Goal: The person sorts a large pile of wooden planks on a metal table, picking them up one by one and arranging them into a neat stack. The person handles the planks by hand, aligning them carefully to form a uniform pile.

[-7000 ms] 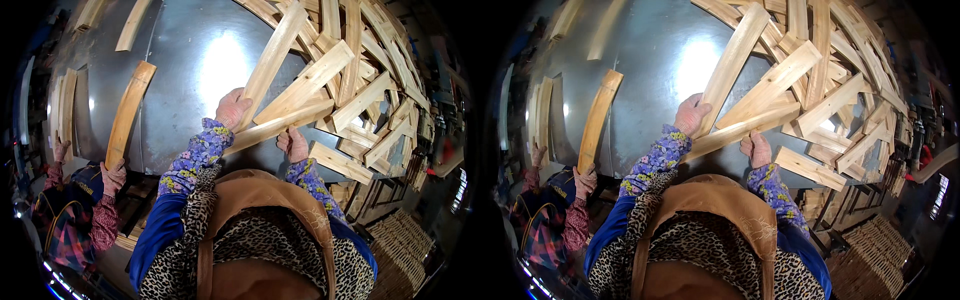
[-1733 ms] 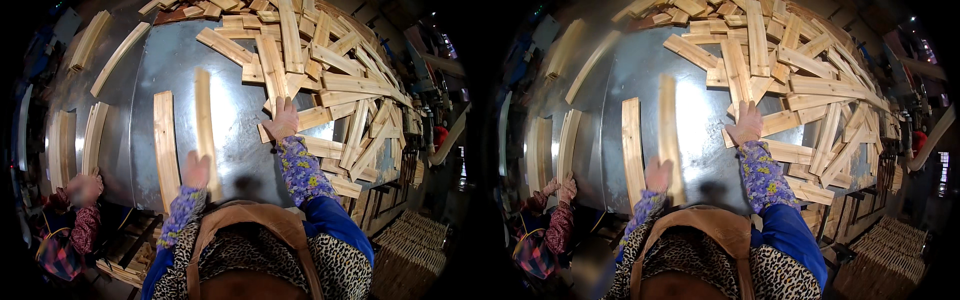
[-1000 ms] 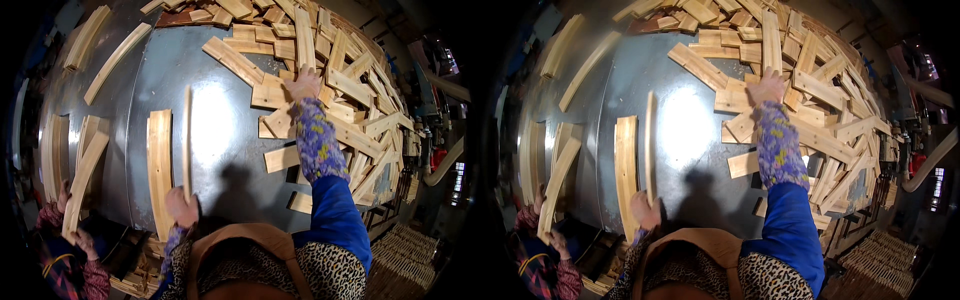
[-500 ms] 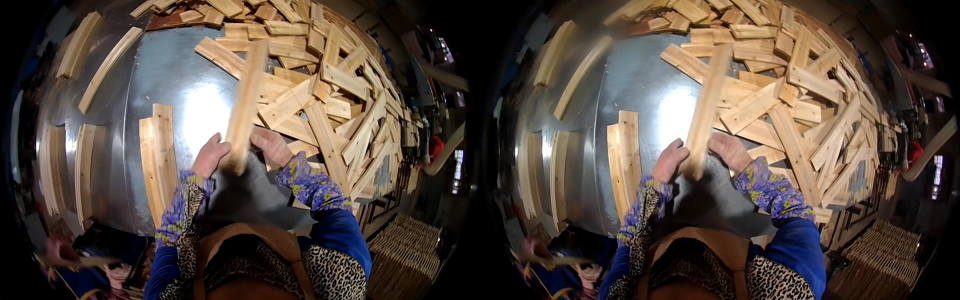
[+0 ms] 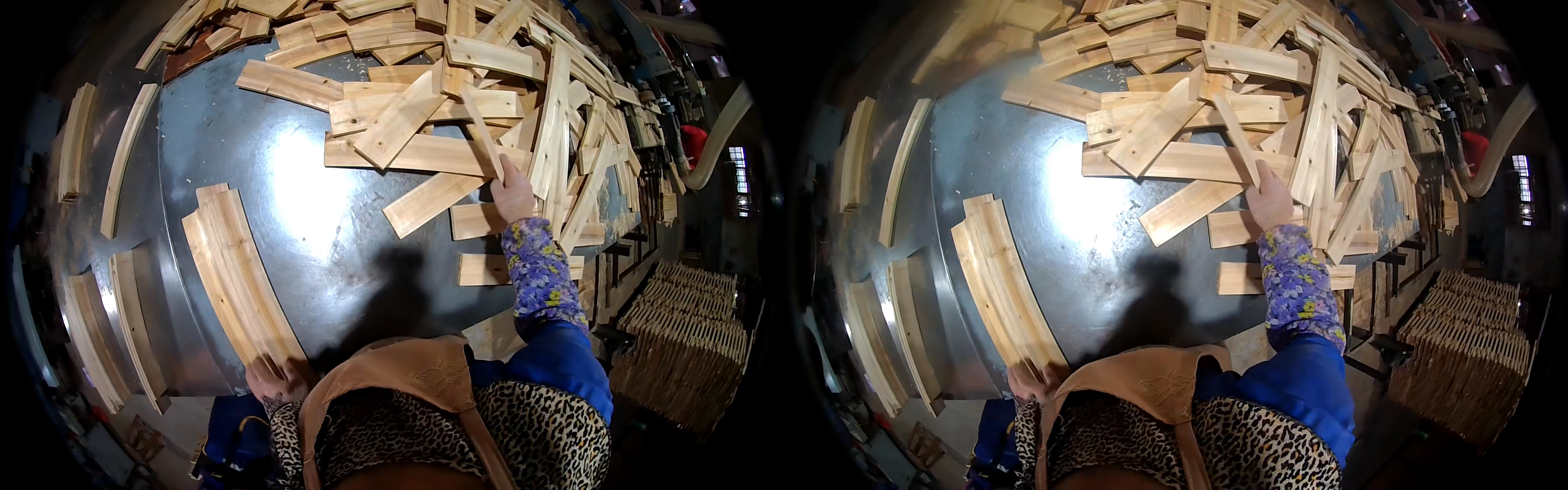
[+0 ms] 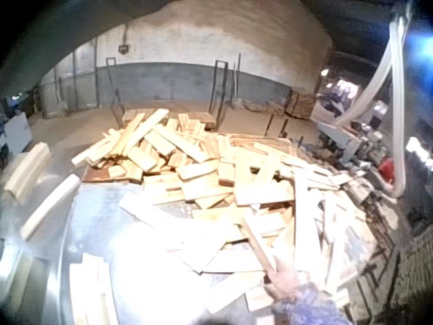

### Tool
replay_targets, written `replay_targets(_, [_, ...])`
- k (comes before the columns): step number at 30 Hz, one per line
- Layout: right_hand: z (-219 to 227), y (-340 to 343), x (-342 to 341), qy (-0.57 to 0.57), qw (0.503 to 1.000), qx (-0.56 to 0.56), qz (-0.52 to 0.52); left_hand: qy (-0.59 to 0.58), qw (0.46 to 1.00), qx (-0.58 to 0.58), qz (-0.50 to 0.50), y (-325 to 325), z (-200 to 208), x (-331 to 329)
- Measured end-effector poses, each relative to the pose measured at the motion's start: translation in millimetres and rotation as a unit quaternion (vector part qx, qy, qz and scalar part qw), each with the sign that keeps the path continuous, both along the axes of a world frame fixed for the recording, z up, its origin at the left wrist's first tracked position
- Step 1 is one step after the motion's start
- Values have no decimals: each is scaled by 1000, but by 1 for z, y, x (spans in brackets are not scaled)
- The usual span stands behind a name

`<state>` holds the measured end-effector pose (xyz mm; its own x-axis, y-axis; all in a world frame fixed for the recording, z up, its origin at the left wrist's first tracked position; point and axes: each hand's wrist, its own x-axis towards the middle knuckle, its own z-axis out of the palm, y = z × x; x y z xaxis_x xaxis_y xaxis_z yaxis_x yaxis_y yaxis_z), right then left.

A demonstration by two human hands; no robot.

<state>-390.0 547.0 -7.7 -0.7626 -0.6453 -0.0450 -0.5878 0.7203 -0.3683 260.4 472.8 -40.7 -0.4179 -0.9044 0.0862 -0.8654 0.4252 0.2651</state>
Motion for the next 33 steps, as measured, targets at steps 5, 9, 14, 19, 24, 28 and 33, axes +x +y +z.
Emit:
replay_targets(5, [32, -42, 69, -531, 775, -342, 19, 222, 915, 332, -48, -58, 46, -209])
replay_targets(9, [-8, -65, 99, -411, 872, -244, 104, 265, 810, 523, 8, -42, 49, -290])
replay_targets(14, [-33, -52, 1, 282, 935, 151, 151, 44, 957, 268, 100, -39, 48, -200])
replay_targets(19, [46, -97, 30, 28, 917, 283, 279, -91, 986, -102, 100, -27, 21, -90])
replay_targets(24, [-41, -95, 99, -707, 692, -76, 125, 219, 948, 193, 129, -9, 21, -178])
replay_targets(28, [-47, -115, 185, -766, 614, -188, -39, 478, 708, 506, 119, -5, -4, -253])
replay_targets(33, [-70, -147, 126, -656, 664, -309, -181, 368, 782, 460, 204, -29, -40, -214])
